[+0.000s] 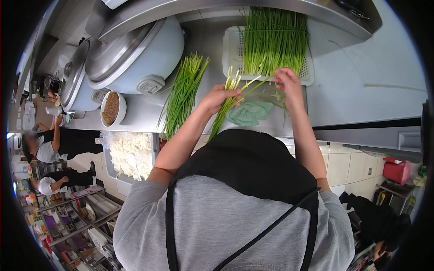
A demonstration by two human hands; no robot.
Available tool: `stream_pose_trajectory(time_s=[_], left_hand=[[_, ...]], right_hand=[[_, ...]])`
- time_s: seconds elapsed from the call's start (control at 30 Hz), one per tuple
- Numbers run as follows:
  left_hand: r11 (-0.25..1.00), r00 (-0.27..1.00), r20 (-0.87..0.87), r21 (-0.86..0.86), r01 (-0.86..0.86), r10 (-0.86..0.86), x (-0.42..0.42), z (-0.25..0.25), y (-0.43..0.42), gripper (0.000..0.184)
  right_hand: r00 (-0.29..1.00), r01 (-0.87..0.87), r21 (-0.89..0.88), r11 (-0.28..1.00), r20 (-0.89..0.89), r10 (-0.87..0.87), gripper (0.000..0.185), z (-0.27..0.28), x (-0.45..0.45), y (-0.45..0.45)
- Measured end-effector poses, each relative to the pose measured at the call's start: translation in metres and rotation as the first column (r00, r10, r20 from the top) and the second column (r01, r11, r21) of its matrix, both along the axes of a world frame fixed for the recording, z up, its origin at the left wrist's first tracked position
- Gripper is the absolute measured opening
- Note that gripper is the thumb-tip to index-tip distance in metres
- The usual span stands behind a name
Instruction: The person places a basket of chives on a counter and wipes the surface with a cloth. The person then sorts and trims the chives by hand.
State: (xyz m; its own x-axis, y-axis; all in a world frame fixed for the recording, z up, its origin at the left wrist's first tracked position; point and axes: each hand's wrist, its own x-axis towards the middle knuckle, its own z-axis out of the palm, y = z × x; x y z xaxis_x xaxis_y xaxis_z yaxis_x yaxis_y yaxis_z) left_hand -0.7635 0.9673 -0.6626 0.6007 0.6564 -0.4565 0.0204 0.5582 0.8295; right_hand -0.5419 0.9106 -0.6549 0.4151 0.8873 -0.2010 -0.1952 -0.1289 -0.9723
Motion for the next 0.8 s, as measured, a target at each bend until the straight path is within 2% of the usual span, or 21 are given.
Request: stream_pose_trajectory(time_s=[0.07,0.2,0.27,0.3,0.37,0.43,0.5,0.53,0.6,0.67,0.8], left_hand=[[1.0,1.0,-0.018,-0.009,0.022,-0.022,-0.001,-0.003,0.002,0.021],[0.999,0.999,0.013,0.003,-0.044,0.044,-0.001,-0.021,0.012,0.022],[0.999,0.997,-0.048,0.003,-0.054,0.055,0.0,-0.024,0.015,0.023],[0.998,0.997,-0.047,0.003,-0.055,0.055,0.0,-0.024,0.016,0.023],[0.998,0.995,-0.071,-0.005,-0.067,0.067,0.002,-0.025,0.015,0.025],[0.997,0.994,-0.069,-0.019,-0.08,0.079,0.004,-0.028,0.015,0.025],[0.995,0.994,-0.068,-0.031,-0.091,0.089,0.005,-0.032,0.015,0.026],[0.996,0.994,-0.072,-0.028,-0.087,0.085,0.006,-0.034,0.015,0.025],[0.996,0.993,-0.074,-0.023,-0.088,0.087,0.005,-0.033,0.014,0.025],[0.991,0.988,-0.086,-0.031,-0.13,0.127,0.006,-0.031,0.011,0.023],[0.994,0.994,-0.041,-0.038,-0.107,0.106,0.005,-0.033,0.012,0.022]], right_hand=[[0.995,0.067,0.046,0.997,-0.078,-0.063,0.007,0.008,0.009,-0.003],[0.994,0.015,0.081,0.997,-0.105,-0.006,0.007,0.011,0.022,-0.014],[0.996,-0.092,0.124,0.988,0.01,0.092,0.012,0.006,0.023,-0.018],[0.996,-0.092,0.124,0.988,0.01,0.092,0.012,0.01,0.017,-0.021],[0.964,-0.126,0.112,0.986,0.247,0.095,0.015,0.02,-0.004,-0.024],[0.948,-0.173,0.089,0.981,0.285,0.141,0.017,0.011,-0.016,-0.022],[0.837,-0.425,0.002,0.905,0.382,0.392,0.02,-0.01,-0.025,-0.018],[0.837,-0.425,0.003,0.905,0.382,0.392,0.02,-0.017,-0.03,-0.018],[0.76,-0.462,-0.136,0.876,0.448,0.471,0.025,-0.028,-0.041,-0.019],[0.75,-0.448,-0.119,0.886,0.491,0.445,0.026,-0.044,-0.049,-0.017],[0.749,-0.361,-0.081,0.929,0.569,0.341,0.027,-0.041,-0.055,-0.016]])
